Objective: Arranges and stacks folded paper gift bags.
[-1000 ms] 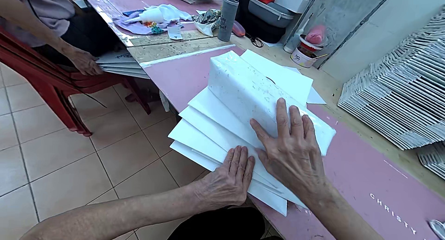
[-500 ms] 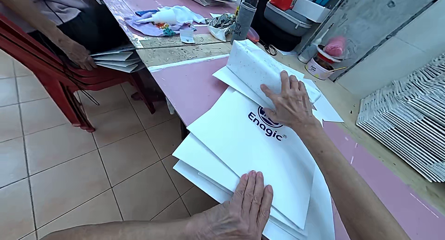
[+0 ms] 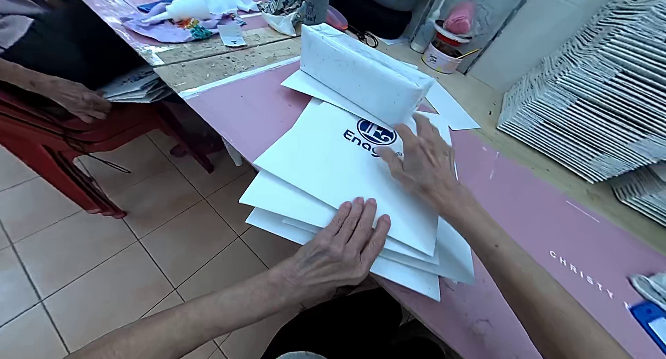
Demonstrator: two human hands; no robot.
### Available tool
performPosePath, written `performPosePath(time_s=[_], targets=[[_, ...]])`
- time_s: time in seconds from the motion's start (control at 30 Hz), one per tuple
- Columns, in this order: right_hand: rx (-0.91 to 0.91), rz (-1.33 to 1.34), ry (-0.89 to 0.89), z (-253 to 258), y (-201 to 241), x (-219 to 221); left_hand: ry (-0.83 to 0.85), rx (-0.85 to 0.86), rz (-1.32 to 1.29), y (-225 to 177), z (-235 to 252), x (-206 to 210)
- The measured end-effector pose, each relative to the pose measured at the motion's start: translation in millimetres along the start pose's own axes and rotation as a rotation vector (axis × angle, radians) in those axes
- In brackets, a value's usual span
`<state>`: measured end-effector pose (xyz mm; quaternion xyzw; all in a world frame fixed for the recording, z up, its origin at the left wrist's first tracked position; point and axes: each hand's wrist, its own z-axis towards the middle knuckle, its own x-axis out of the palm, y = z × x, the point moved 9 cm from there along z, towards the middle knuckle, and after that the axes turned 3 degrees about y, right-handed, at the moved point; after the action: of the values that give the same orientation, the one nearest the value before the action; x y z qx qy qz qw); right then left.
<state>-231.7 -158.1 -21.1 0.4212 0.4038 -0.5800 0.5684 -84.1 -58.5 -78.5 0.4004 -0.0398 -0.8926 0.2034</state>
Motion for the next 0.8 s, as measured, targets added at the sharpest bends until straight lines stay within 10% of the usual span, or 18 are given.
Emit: performPosePath(time_s=[0.23, 0.5, 0.8], targets=[[0.609, 0.395, 0.332, -94.0, -83.0, 21.0, 0.350, -0.011, -0.454, 25.0, 5.9, -6.4], [0.675, 0.629, 0.138, -93.2, -86.3, 17.3, 0.472, -0.713, -0.250, 207.4, -10.9, 1.9], [0.864, 0.872, -0.037, -108.4, -102.4, 31.9, 0.253, -1.141, -1.008, 188.4, -49.2, 34.9]])
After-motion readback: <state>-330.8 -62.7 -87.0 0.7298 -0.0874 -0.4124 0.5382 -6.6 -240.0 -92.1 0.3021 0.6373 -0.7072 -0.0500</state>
